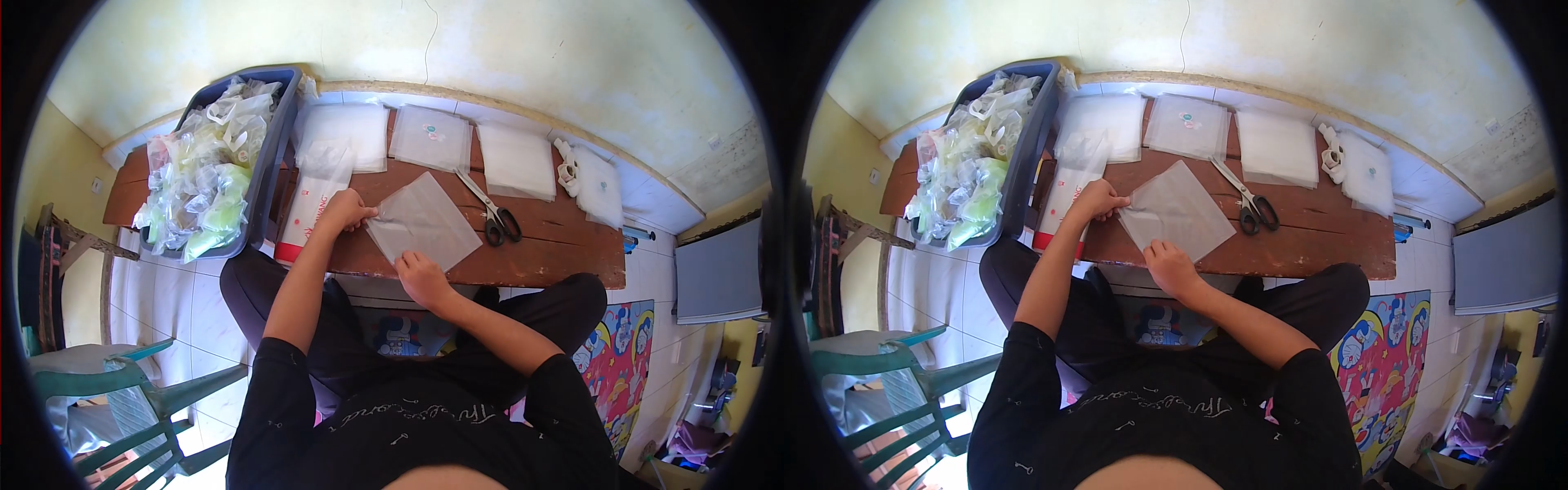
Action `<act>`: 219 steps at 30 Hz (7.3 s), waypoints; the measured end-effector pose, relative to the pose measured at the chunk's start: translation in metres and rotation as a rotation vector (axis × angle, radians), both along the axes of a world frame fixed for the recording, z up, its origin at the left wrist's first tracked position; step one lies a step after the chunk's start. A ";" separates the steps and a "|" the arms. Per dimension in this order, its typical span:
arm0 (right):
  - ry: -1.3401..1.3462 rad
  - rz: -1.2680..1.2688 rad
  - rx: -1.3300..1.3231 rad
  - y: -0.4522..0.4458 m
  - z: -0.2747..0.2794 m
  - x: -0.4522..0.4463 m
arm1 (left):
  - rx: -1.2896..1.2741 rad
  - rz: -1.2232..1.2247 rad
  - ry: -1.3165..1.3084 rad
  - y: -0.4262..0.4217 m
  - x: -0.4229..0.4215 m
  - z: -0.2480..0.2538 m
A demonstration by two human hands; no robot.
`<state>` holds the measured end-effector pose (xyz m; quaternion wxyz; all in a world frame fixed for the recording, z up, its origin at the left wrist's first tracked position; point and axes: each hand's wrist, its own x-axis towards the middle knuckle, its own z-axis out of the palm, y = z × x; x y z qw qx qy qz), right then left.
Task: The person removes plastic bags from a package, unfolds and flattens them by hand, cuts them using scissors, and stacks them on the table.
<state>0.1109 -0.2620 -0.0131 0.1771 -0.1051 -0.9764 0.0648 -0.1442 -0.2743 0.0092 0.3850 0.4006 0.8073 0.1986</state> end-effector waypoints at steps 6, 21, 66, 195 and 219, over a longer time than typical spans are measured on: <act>0.046 0.117 0.034 0.010 -0.002 0.028 | -0.002 0.000 0.082 -0.001 0.004 0.003; -0.106 0.270 0.154 0.025 0.009 0.054 | 0.135 -0.062 0.385 -0.006 0.009 -0.001; -0.116 0.239 0.020 0.037 0.009 0.061 | 0.406 -0.017 0.516 -0.009 0.047 -0.002; 0.334 -0.075 -0.234 0.141 -0.014 -0.014 | 0.656 -0.887 0.600 0.061 0.049 -0.037; 0.112 -0.012 -0.205 0.152 -0.014 -0.037 | 0.585 -0.882 0.653 0.061 0.049 -0.042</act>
